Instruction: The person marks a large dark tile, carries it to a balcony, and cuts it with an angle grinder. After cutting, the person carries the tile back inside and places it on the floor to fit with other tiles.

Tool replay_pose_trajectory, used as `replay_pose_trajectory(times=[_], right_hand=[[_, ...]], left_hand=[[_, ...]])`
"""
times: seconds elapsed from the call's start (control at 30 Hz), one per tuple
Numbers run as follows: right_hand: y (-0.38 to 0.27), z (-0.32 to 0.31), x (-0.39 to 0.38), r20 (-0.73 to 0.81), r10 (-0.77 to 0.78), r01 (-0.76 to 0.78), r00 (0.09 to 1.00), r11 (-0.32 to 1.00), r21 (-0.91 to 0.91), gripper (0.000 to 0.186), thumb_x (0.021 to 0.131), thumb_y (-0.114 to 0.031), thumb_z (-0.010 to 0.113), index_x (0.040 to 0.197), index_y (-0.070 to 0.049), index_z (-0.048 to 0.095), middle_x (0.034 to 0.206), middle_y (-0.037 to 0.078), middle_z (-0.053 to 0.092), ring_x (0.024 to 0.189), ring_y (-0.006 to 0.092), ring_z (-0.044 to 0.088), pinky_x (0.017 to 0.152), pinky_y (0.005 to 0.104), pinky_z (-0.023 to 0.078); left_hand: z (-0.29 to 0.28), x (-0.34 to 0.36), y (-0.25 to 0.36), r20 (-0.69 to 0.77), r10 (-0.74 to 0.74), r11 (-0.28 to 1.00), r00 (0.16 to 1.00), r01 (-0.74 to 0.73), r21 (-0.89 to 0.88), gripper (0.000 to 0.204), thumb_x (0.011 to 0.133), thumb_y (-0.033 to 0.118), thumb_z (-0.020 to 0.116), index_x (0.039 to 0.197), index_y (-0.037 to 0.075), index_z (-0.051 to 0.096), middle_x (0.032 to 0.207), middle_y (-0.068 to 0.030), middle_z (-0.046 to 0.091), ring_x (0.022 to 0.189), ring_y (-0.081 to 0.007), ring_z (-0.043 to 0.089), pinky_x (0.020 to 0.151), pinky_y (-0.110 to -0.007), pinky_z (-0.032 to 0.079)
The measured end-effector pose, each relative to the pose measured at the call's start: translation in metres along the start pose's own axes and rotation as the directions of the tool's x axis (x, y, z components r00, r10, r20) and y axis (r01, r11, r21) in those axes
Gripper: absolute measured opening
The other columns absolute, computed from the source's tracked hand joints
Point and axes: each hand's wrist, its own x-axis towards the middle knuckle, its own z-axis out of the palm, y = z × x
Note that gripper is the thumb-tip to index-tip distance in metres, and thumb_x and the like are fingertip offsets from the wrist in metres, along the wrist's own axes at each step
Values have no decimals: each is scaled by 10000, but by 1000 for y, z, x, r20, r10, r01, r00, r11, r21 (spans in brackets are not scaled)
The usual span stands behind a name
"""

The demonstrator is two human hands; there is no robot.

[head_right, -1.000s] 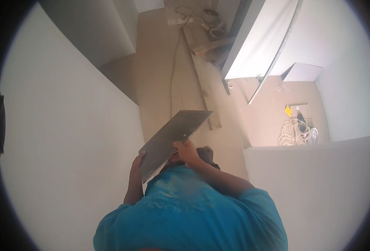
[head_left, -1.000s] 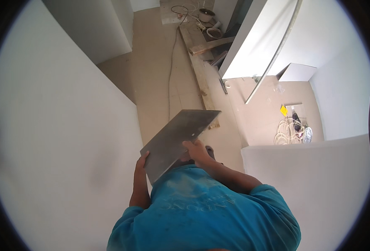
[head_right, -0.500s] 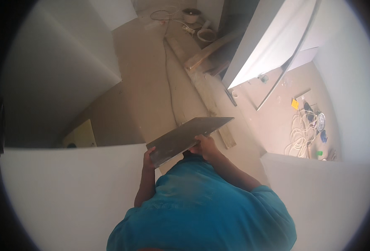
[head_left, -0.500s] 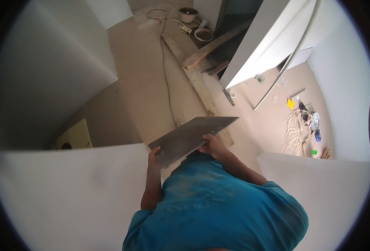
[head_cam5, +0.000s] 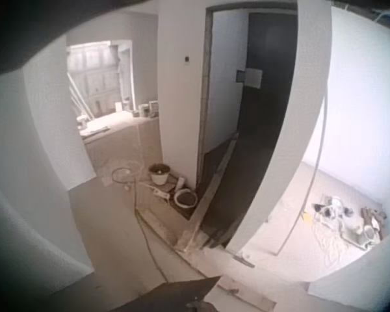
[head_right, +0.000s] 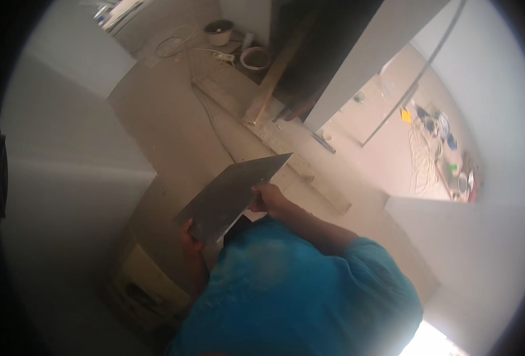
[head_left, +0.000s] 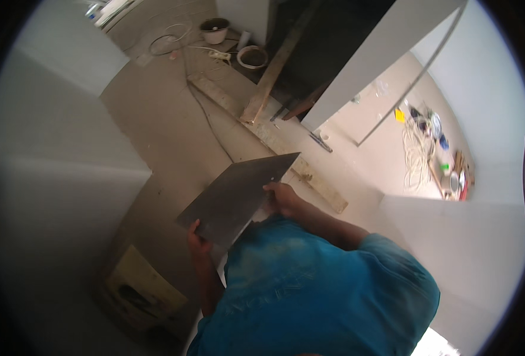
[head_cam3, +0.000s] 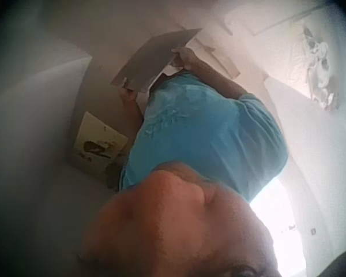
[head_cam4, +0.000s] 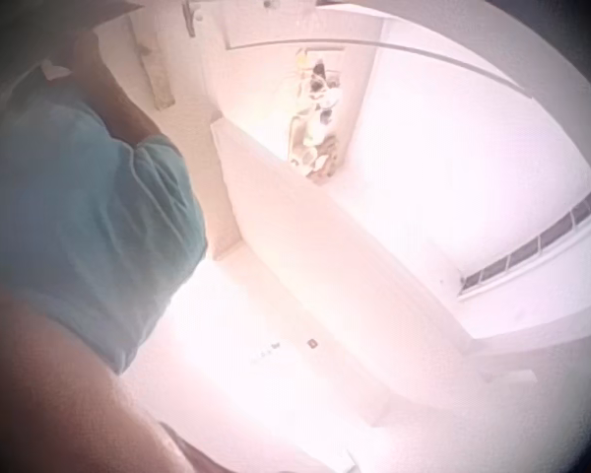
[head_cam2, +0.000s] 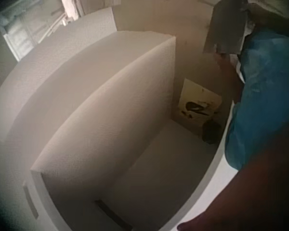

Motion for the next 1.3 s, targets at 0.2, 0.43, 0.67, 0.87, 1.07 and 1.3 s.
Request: replay_pose_trajectory(times=[0.2,0.43,0.67,0.87,1.07,1.3], right_hand=[[-45,68,63,-168,-29,57,985,985,161,360,931,-233,574,1211,-7,567,973,173,670,723,287,678,638,412,574],[-94,114,99,-266,8,116,964,886,450,213,911,-244,616,1035,-72,610,847,109,678,650,253,656,577,395,552],[-173,108,185,-175,-67,156,982,809,566,275,934,-232,599,1135,-46,582,1014,130,663,842,265,660,682,399,550],[-268,130,209,-68,0,48,998,714,698,421,942,-249,607,1311,-88,486,1293,82,587,1154,266,595,958,432,497],[-311,134,279,78,-162,12,984,490,871,447,945,-196,634,1334,-53,464,1297,148,574,1206,305,564,1056,500,447],[-455,123,324,-411,-150,424,899,529,735,394,923,-128,621,1281,1,519,1212,152,595,1088,311,619,935,513,525]], left_hand=[[69,88,118,92,60,976,994,-78,204,384,885,141,607,1227,-28,559,1159,-154,646,1099,-328,621,995,-474,474],[149,184,229,101,-173,918,980,123,377,478,852,113,639,1289,-15,495,1237,-160,589,1155,-328,576,999,-479,456],[266,267,278,129,-181,880,975,102,463,364,867,96,610,1194,-48,540,1171,-174,627,1102,-321,618,949,-467,500],[350,338,308,161,-203,834,966,85,546,252,879,112,598,1083,-34,612,1006,-145,688,928,-301,693,844,-426,561],[439,416,308,100,-247,720,964,113,685,258,886,123,589,1083,-42,611,1018,-138,697,916,-288,700,826,-419,569],[481,547,309,87,-355,838,931,276,471,310,897,89,571,1179,-40,562,1119,-147,669,989,-289,685,891,-462,583]])
